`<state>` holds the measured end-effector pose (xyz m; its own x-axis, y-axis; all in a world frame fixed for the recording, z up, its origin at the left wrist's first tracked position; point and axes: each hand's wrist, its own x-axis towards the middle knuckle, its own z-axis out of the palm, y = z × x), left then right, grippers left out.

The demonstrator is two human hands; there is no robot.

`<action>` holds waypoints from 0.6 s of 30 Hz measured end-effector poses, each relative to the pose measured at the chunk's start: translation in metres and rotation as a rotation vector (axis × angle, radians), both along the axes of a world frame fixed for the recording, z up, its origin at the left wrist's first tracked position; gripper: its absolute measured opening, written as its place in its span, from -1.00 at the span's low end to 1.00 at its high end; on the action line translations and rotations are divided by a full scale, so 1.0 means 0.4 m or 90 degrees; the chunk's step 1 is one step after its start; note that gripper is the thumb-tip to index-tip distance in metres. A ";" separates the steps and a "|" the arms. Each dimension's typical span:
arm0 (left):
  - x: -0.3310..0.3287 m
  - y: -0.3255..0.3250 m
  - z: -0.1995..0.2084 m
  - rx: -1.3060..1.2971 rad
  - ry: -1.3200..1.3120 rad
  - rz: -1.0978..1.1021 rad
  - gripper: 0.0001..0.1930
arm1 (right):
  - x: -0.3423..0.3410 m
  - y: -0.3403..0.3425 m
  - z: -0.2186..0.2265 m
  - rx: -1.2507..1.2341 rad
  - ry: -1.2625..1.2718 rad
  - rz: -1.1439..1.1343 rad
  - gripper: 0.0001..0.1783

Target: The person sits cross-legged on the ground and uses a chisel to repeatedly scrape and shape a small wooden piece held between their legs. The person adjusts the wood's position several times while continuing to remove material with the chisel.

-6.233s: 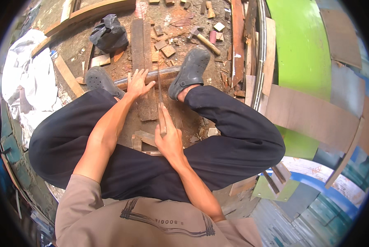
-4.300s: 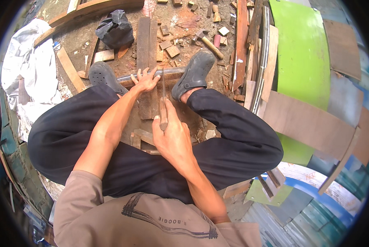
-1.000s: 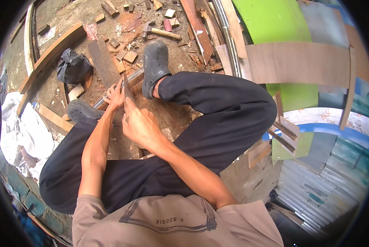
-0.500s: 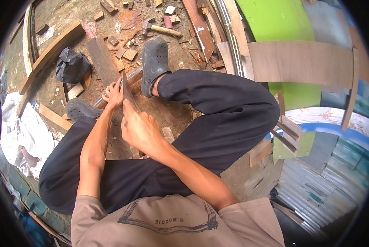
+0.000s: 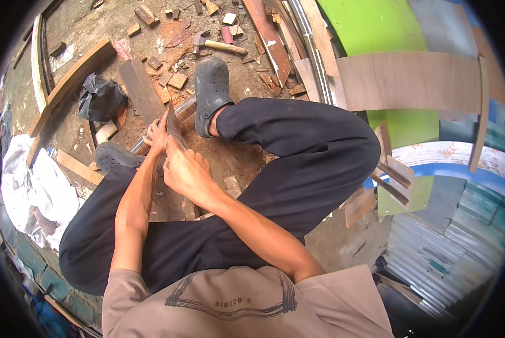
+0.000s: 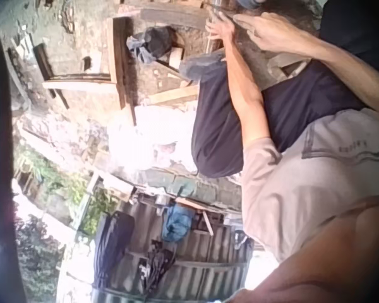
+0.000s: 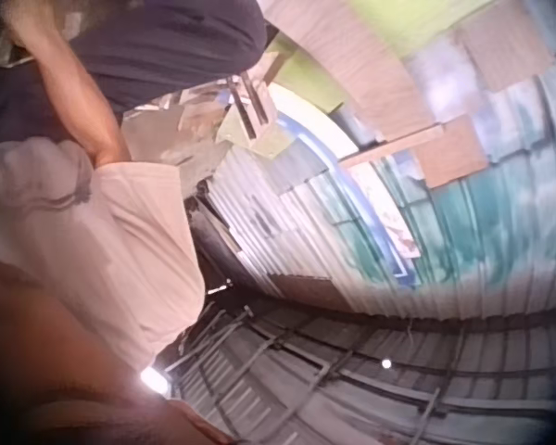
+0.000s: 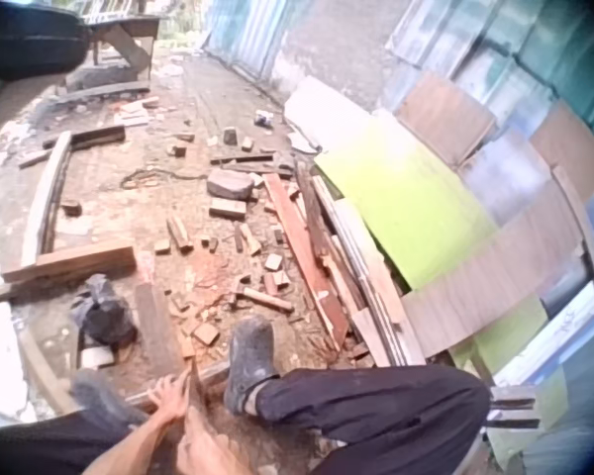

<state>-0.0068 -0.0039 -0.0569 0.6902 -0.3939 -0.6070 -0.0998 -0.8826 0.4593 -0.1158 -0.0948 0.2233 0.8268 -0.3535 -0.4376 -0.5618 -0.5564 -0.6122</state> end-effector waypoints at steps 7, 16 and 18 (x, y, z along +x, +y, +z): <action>0.000 -0.002 0.007 -0.018 -0.030 0.015 -0.42 | -0.031 -0.024 0.047 0.028 0.001 -0.043 -0.37; -0.005 0.003 0.018 -0.012 -0.016 0.021 -0.42 | -0.076 -0.011 0.072 0.062 -0.015 -0.039 -0.39; 0.006 -0.001 0.010 -0.030 -0.033 0.020 -0.42 | -0.008 -0.032 -0.015 0.030 -0.101 -0.057 -0.40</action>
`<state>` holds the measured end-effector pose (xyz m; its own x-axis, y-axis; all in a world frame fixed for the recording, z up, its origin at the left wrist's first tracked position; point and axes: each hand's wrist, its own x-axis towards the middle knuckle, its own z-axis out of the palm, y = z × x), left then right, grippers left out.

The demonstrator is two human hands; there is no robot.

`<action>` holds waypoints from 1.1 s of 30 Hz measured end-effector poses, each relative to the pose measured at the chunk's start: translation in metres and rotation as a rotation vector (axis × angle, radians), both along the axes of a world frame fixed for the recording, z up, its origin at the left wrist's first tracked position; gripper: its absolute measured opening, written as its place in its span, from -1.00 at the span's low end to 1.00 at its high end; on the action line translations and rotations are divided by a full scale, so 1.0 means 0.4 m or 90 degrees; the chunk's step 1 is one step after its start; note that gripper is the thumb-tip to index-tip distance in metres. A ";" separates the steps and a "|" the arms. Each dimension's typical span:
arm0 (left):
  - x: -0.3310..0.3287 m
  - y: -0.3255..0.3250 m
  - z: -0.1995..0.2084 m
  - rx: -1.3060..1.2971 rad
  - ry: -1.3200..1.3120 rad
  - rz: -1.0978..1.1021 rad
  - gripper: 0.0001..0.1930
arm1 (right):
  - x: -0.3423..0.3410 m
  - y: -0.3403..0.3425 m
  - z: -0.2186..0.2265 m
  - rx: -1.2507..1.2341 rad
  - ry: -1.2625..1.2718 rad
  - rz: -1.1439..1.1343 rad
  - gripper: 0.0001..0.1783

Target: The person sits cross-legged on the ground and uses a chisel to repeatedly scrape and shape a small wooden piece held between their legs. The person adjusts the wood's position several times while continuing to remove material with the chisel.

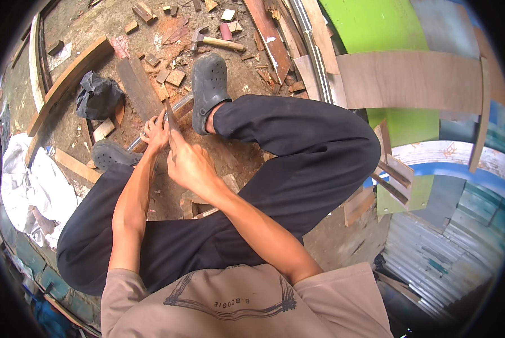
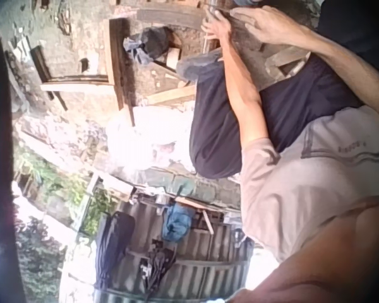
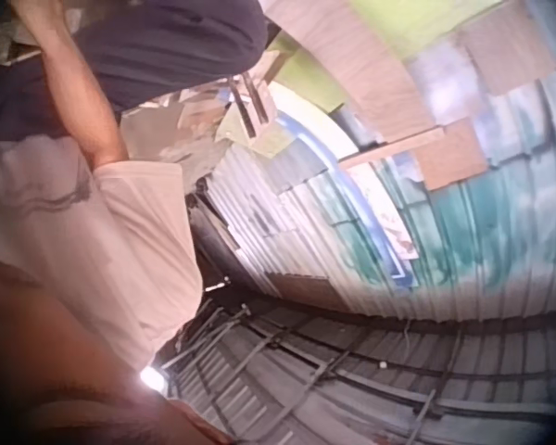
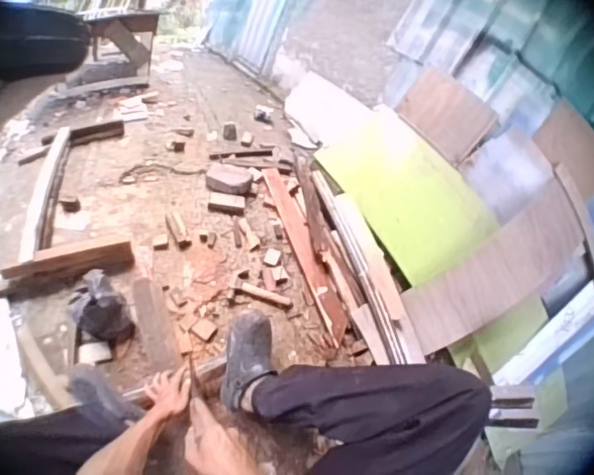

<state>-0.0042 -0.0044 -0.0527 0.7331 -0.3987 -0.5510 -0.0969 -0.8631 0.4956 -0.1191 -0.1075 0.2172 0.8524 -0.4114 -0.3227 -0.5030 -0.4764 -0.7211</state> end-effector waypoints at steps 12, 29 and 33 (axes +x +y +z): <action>-0.003 -0.002 -0.009 0.018 0.017 0.003 -0.43 | 0.027 -0.013 0.040 0.030 0.073 -0.006 -0.39; -0.018 0.003 0.016 0.015 0.025 0.030 -0.42 | -0.028 0.035 0.123 0.029 0.077 0.013 -0.40; -0.016 -0.012 0.035 -0.013 0.042 0.041 -0.42 | 0.055 0.005 0.024 -0.004 0.115 -0.004 -0.42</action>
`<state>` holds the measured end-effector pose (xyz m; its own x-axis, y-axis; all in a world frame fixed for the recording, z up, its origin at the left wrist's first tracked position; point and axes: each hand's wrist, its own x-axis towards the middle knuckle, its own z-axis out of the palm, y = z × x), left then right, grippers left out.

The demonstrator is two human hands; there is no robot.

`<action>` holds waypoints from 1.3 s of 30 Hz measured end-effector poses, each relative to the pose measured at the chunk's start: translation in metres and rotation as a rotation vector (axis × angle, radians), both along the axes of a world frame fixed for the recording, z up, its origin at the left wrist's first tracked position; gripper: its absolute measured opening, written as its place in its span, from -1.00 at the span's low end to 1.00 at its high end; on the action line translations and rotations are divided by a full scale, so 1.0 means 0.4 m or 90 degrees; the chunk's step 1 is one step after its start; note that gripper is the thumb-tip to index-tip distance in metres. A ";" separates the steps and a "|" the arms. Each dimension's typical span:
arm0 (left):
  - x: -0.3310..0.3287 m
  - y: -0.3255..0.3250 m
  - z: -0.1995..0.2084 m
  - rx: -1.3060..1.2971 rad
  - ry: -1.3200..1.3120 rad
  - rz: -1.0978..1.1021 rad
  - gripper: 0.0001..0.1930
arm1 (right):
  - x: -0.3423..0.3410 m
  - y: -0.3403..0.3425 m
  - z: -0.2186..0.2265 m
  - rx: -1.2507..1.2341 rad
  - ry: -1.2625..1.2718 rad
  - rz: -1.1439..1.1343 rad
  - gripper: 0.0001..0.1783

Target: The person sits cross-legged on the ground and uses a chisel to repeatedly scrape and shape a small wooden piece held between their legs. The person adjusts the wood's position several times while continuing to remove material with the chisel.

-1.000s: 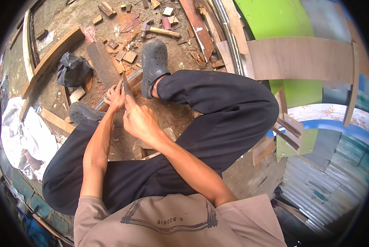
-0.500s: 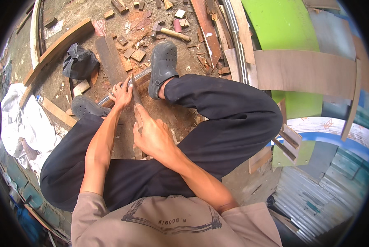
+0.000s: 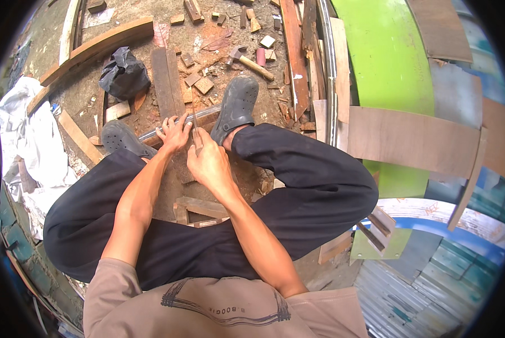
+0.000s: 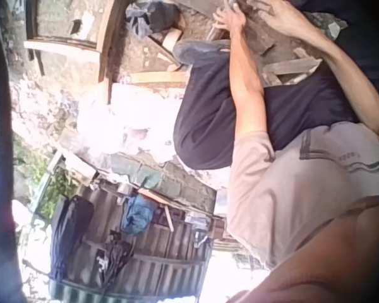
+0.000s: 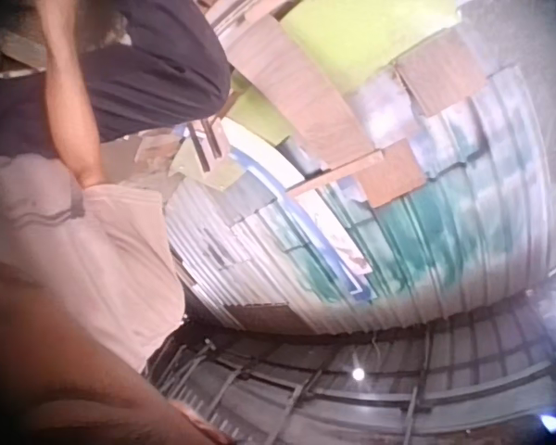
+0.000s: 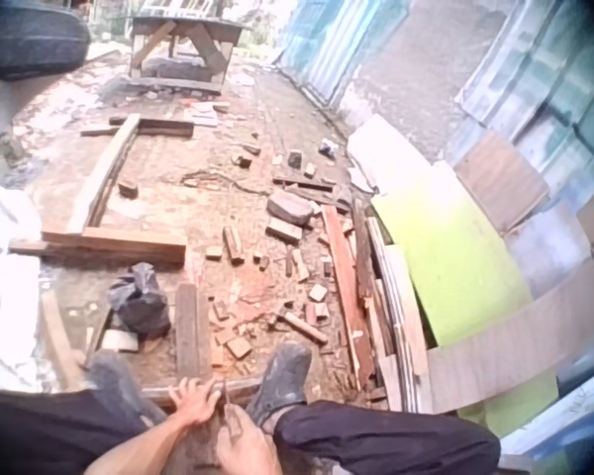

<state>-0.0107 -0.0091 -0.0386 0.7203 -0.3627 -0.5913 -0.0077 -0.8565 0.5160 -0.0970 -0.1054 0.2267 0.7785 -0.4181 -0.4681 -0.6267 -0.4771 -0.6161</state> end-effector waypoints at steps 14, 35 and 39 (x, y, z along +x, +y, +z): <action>0.002 0.010 -0.015 0.006 -0.015 -0.013 -0.43 | -0.071 0.052 0.043 -0.006 0.005 0.047 -0.37; 0.016 -0.002 -0.029 0.042 -0.008 -0.041 -0.41 | -0.061 0.013 -0.047 0.014 -0.049 -0.009 -0.37; 0.016 0.014 -0.027 0.049 -0.006 -0.036 -0.40 | -0.186 0.035 0.129 0.064 -0.012 0.031 -0.32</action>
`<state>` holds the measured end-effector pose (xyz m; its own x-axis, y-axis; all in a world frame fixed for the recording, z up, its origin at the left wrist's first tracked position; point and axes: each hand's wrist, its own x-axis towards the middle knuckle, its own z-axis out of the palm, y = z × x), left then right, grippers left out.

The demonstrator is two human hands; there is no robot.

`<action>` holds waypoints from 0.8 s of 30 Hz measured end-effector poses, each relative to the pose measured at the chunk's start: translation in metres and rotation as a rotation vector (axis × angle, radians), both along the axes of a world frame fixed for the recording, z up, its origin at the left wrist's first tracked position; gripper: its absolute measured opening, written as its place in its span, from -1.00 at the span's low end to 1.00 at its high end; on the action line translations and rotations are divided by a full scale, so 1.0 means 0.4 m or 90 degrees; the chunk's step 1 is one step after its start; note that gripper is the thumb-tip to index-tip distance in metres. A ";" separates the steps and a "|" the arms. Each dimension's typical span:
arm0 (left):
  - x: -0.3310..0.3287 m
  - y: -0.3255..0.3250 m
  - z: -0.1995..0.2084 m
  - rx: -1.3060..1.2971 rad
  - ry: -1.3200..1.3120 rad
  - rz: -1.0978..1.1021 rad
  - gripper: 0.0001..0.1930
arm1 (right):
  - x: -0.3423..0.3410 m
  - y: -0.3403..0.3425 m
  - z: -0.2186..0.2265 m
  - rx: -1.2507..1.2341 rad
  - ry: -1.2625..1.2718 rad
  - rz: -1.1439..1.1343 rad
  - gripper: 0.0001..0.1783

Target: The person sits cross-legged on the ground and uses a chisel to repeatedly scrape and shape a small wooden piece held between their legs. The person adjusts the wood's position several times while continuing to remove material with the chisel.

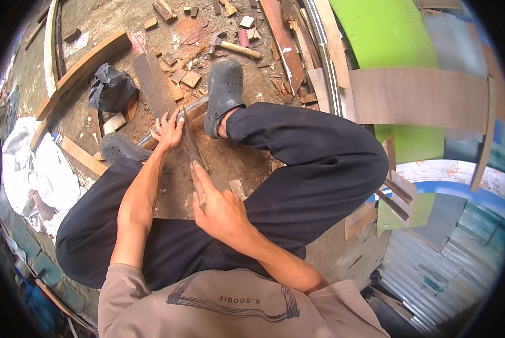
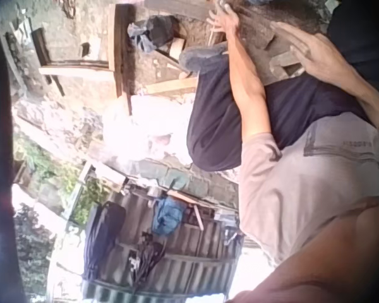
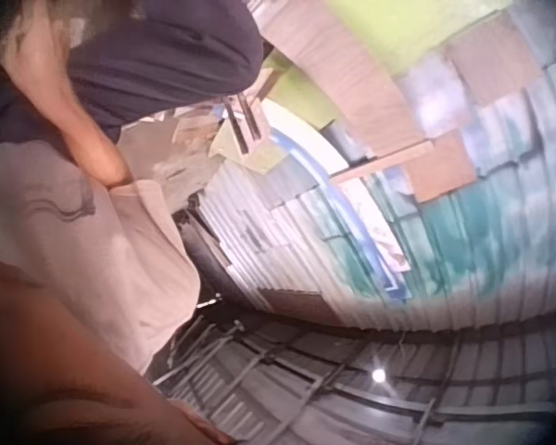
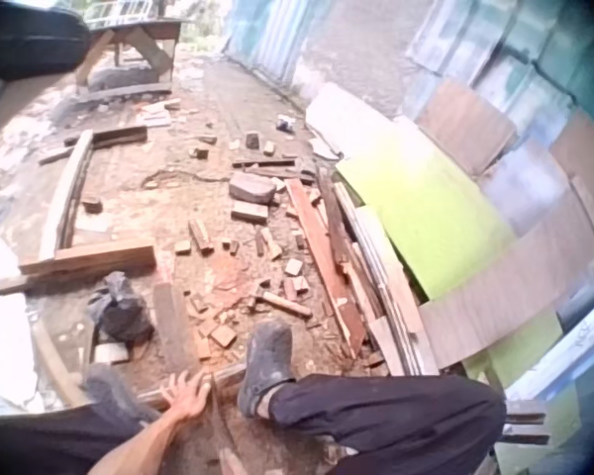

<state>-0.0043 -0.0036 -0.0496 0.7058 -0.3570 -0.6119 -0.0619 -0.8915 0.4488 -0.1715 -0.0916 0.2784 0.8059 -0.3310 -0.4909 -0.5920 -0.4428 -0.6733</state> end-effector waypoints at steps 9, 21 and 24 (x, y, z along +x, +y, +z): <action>0.014 -0.001 -0.012 -0.008 0.024 -0.011 -0.40 | 0.108 0.016 -0.130 -0.063 0.015 0.007 -0.36; 0.013 -0.004 -0.013 0.003 0.023 -0.009 -0.39 | 0.052 -0.010 -0.146 -0.037 -0.041 -0.053 -0.38; 0.003 0.003 -0.006 0.005 0.007 -0.012 -0.39 | -0.028 -0.003 -0.045 -0.003 -0.062 -0.057 -0.38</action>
